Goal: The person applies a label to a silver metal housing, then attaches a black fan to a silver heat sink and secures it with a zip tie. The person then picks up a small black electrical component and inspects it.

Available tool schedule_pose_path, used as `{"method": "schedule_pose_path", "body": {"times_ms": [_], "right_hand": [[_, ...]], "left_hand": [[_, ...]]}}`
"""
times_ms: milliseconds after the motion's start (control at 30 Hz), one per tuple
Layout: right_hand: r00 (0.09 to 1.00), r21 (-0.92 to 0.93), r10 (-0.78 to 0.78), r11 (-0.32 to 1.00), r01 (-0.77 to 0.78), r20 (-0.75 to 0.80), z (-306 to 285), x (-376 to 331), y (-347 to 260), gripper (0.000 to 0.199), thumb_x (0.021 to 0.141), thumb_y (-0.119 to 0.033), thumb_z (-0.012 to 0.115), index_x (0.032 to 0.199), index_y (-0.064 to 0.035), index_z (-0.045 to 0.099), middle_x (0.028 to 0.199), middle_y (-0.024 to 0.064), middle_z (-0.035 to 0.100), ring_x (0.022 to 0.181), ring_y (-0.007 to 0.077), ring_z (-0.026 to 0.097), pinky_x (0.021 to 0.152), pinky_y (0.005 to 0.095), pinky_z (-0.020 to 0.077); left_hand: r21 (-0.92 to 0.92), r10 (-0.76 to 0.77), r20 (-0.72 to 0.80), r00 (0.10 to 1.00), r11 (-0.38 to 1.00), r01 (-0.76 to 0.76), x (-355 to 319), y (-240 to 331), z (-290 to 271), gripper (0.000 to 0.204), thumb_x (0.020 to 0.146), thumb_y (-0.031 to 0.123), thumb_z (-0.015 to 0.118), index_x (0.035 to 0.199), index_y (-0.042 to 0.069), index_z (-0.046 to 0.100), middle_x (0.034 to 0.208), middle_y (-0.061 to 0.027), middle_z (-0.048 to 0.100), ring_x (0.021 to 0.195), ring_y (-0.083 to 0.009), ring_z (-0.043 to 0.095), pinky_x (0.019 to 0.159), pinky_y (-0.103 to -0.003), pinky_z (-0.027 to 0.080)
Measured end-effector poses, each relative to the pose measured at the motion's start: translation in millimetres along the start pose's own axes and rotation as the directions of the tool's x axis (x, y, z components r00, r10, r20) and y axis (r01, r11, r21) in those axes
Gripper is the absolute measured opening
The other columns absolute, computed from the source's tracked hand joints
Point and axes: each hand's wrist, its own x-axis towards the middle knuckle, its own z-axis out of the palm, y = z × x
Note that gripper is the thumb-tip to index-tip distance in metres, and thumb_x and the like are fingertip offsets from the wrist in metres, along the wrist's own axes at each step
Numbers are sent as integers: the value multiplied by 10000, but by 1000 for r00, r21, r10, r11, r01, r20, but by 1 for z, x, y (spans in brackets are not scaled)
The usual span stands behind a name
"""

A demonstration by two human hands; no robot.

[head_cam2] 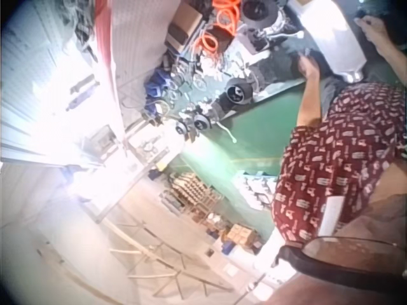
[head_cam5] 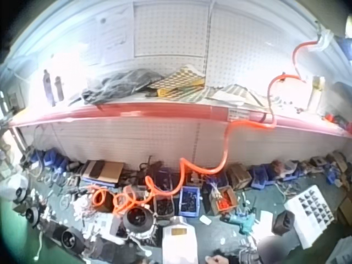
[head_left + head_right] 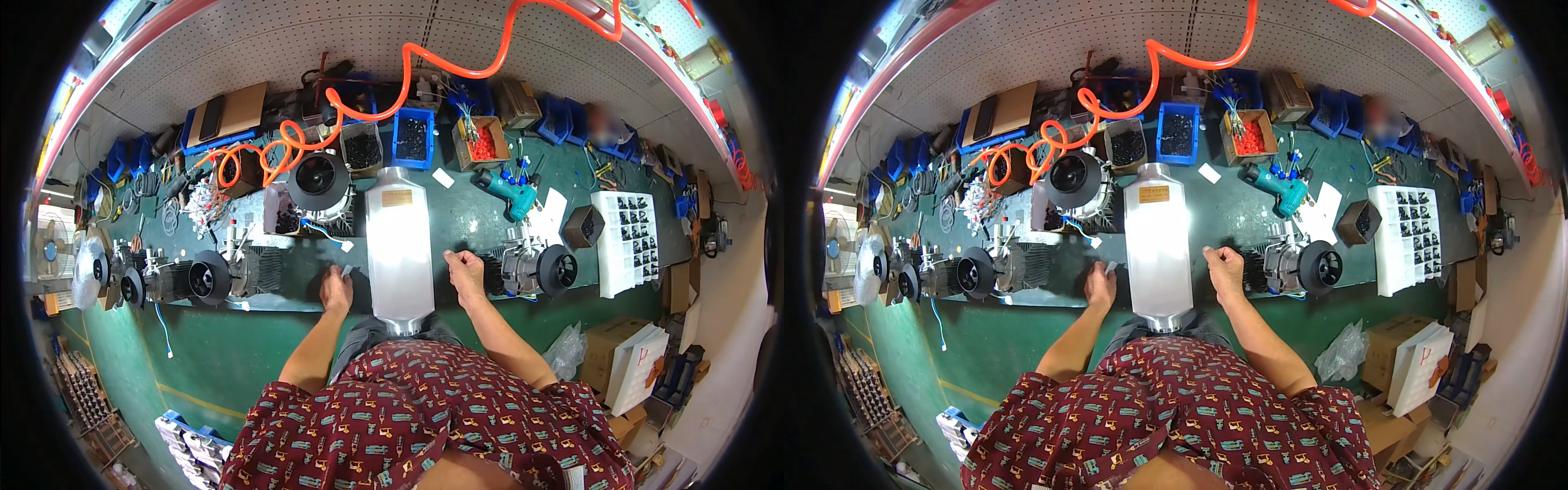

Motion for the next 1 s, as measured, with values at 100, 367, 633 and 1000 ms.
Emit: {"method": "schedule_pose_path", "body": {"times_ms": [100,367,633,1000], "right_hand": [[1000,1,-3,1000,3,-15,-2,2,3,315,912,-210,753,696,-86,560,654,-46,511,605,62,420,558,273,339],[1000,-4,-5,1000,5,20,3,2,6,304,911,-210,750,704,-80,570,655,-45,515,607,60,417,556,277,338],[998,-32,-45,998,46,35,2,1,10,309,953,-204,720,735,-126,514,624,-47,481,497,46,397,443,236,299],[997,-71,46,997,-42,62,-10,-48,37,297,1022,-317,634,1139,-48,674,1005,30,698,864,124,652,763,286,530]], "left_hand": [[-61,-80,114,990,994,88,-7,19,-27,208,923,208,707,1027,45,630,1012,-183,709,998,-407,666,872,-498,526],[-130,-94,1,996,987,93,-18,-9,-19,258,970,238,646,1079,12,588,996,-264,708,960,-489,660,847,-569,508],[-371,-106,-218,970,929,18,-21,-16,-17,412,943,179,670,1269,-29,528,1023,-263,711,1002,-460,674,910,-512,519],[-451,-22,649,760,794,407,-56,30,-85,516,1026,424,579,1235,-36,683,1078,-154,714,962,-185,634,865,-356,516]]}}
